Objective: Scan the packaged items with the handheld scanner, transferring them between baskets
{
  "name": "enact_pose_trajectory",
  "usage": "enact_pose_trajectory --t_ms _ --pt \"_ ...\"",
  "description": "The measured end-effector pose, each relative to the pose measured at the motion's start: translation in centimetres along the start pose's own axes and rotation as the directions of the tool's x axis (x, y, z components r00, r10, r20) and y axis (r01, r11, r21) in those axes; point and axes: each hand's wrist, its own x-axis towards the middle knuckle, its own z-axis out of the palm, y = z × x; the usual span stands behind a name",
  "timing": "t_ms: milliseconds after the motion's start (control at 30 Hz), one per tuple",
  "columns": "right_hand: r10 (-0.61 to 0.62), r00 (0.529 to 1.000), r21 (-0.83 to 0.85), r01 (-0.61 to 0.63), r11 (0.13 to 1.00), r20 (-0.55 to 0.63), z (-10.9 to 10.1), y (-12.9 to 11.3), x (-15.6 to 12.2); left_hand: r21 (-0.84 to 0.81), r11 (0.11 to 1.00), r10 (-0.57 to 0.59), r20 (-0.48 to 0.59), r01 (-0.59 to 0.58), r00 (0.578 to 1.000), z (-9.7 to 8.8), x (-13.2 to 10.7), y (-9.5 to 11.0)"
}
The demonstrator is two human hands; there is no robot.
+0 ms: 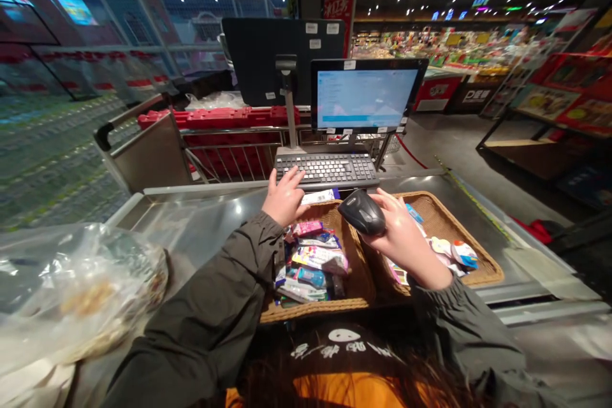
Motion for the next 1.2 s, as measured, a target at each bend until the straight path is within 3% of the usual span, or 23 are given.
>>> enact_pose_trajectory --t_ms 233,467,633,767,867,967,1100,1200 --pt "0.101 0.987 -0.055 -0.094 0.994 0.128 1.7 0.3 -0.6 0.017 1.0 0.009 0.231 -0.013 0.973 5.3 -2.5 0.0" --pt "0.097 0.976 -0.018 -0.095 0.995 0.195 2.7 0.1 -0.8 -0.001 0.999 0.037 0.339 -0.04 0.94 8.9 -3.7 -0.3" --pt "0.169 0.969 -0.017 -0.169 0.985 0.179 2.3 0.8 -2.0 -0.002 0.998 0.058 0.412 -0.063 0.909 10.0 -4.4 -0.4" --pt "0.236 0.966 -0.029 -0.234 0.972 0.108 0.6 3.0 -4.3 -0.058 0.989 0.146 0.358 -0.134 0.922 9.0 -3.6 0.6" --pt "0.329 0.944 -0.06 -0.327 0.943 0.035 -1.2 5.3 -6.4 -0.129 0.967 0.248 0.261 -0.221 0.933 7.7 -1.5 2.8" --pt "0.425 0.9 -0.069 -0.433 0.899 -0.098 -3.5 7.6 -8.5 -0.217 0.921 0.358 0.154 -0.322 0.921 6.8 1.8 6.5" --pt "0.475 0.829 -0.097 -0.52 0.848 -0.295 -6.1 10.2 -10.9 -0.337 0.836 0.482 0.074 -0.433 0.873 7.3 6.9 13.4" --pt "0.484 0.795 -0.097 -0.55 0.83 -0.367 -7.3 11.6 -12.3 -0.385 0.798 0.541 0.114 -0.465 0.834 9.0 10.3 19.0"
